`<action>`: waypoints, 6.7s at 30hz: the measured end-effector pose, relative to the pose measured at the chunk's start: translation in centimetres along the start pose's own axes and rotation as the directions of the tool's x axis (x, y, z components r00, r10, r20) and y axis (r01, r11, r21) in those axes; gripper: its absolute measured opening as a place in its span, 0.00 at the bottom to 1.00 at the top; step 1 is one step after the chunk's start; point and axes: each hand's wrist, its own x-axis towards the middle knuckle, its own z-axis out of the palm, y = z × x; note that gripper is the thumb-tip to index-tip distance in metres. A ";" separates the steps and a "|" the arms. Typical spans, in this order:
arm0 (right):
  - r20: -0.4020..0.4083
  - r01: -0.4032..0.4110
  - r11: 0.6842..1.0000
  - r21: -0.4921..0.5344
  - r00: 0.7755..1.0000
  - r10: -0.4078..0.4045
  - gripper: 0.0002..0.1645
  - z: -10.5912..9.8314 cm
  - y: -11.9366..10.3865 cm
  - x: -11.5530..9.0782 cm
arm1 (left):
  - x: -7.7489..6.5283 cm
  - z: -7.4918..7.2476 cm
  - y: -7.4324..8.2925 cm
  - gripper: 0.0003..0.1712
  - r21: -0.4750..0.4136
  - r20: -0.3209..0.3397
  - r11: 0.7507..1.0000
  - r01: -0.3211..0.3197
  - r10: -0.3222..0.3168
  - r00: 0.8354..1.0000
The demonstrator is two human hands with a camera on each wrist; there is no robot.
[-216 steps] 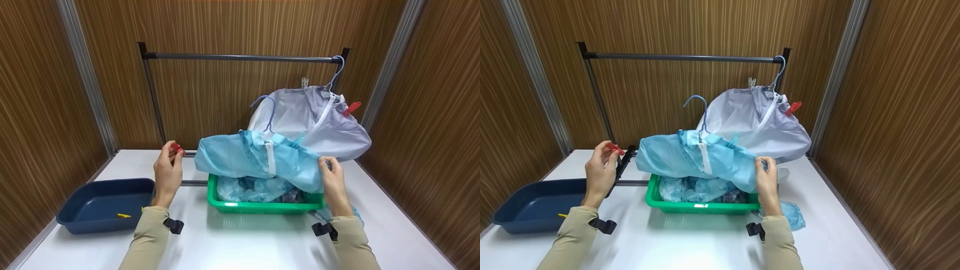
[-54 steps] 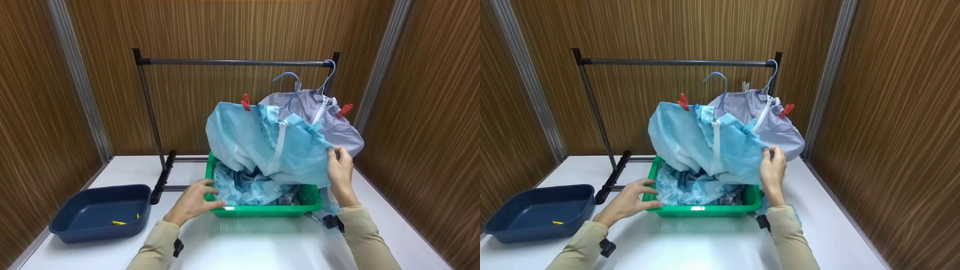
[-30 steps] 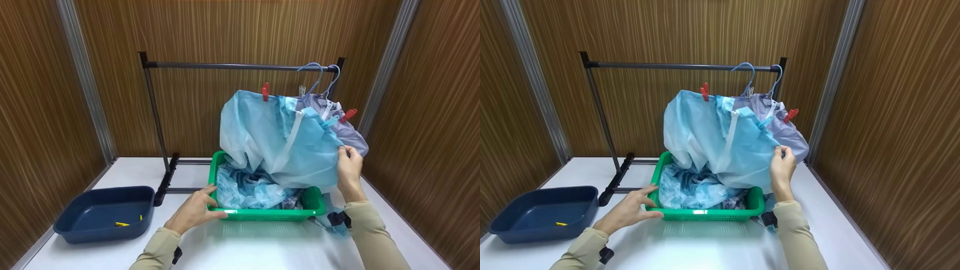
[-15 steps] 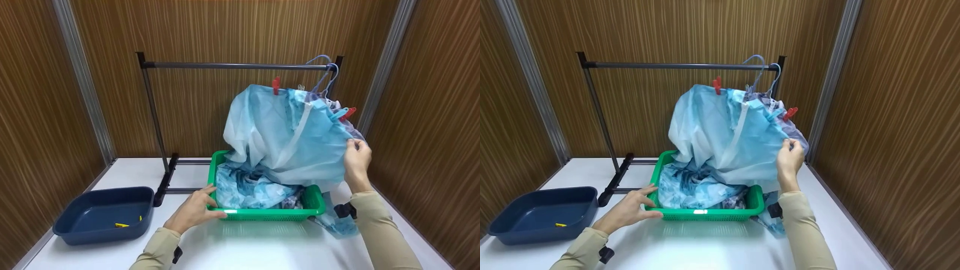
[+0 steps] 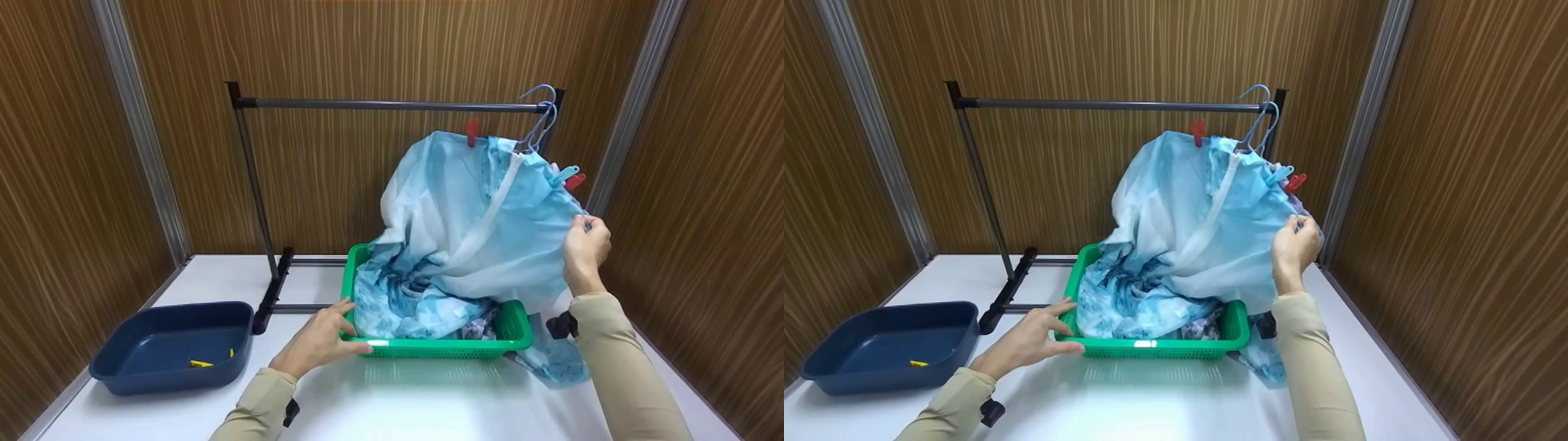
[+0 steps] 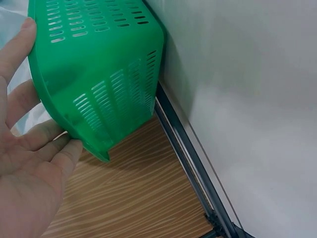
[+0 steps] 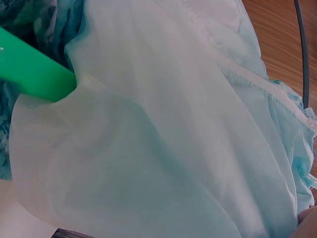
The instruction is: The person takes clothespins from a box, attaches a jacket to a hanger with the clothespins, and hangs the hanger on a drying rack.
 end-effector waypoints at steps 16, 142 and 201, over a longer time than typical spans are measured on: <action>-0.057 0.012 0.986 -0.164 0.998 -0.022 0.29 0.9 0.7 2.1 | 0.0 0.0 -0.1 0.27 -0.007 -0.001 1.000 0.004 -0.004 1.000; 0.834 0.958 0.142 -0.248 0.286 -0.472 0.12 11.7 5.3 -5.4 | 0.3 -0.5 0.5 0.28 0.054 0.029 0.998 0.041 -0.042 0.999; 0.693 0.747 0.413 -0.521 0.653 -0.305 0.58 5.6 4.5 0.1 | -1.3 -2.7 -1.6 0.27 0.024 0.016 0.986 0.163 -0.164 0.986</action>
